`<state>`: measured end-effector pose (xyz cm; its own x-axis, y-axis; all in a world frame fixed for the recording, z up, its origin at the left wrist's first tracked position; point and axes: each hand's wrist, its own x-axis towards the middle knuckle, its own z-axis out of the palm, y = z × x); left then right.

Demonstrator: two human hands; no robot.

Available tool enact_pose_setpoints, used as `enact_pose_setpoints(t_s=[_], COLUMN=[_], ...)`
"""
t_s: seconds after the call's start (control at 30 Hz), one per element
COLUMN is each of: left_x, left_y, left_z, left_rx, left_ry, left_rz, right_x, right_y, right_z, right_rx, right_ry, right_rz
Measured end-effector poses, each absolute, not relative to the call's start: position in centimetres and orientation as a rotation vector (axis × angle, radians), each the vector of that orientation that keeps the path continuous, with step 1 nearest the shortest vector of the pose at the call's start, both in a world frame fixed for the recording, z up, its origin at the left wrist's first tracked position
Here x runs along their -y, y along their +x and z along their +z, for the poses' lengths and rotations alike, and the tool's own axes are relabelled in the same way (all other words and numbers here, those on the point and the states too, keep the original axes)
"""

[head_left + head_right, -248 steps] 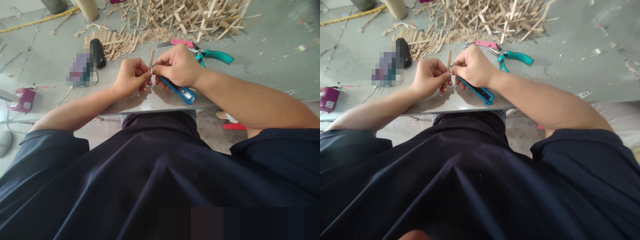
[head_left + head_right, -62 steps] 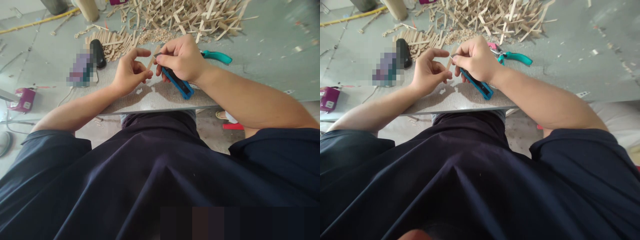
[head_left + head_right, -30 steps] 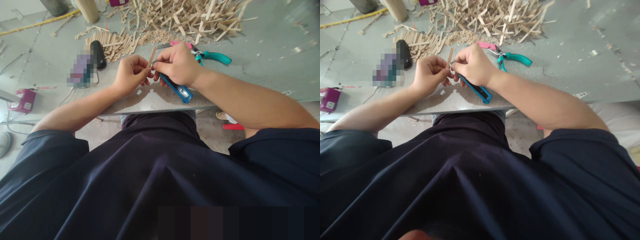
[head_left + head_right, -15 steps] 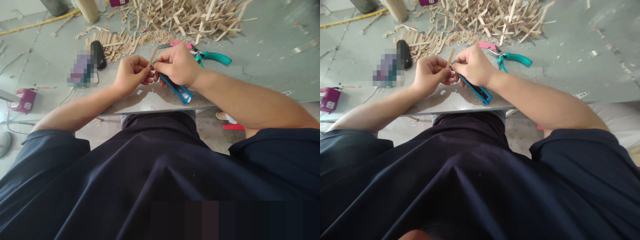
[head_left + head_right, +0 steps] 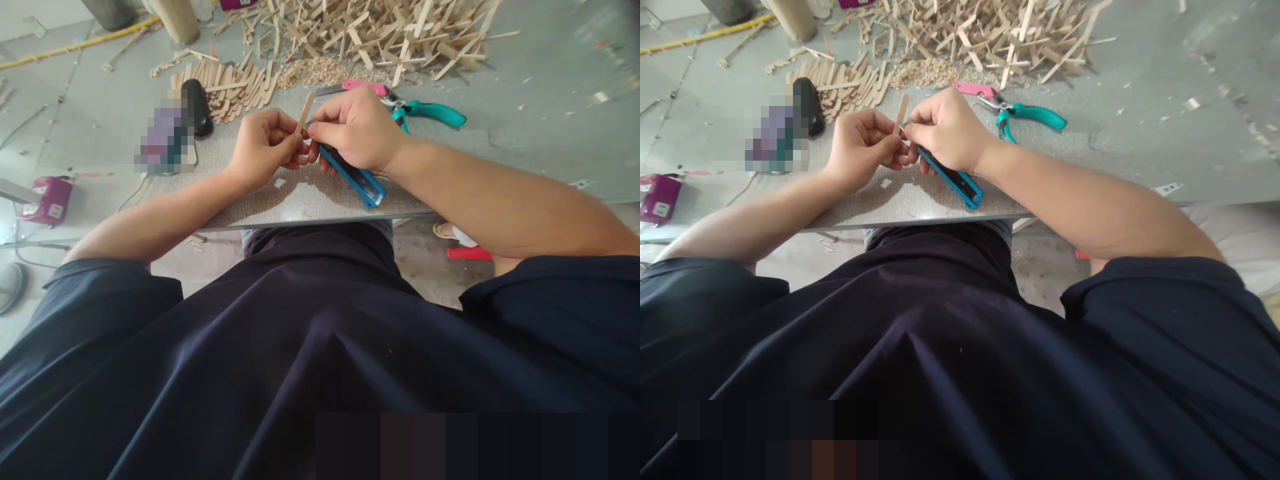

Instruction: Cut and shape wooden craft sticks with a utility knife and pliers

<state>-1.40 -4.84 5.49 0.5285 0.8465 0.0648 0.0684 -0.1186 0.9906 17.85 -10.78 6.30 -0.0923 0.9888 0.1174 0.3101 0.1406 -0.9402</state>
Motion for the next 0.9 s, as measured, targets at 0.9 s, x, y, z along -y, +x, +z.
enact_pose_setpoints(t_s=[0.9], left_x=[5.1], left_y=[-1.3], left_z=[4.4], left_rx=[-0.839], left_ry=[1.731], left_rz=[0.752], right_x=[11.7], right_y=[16.5], right_z=[7.3], right_rx=[1.372], right_ry=[-1.382], right_rz=[1.097])
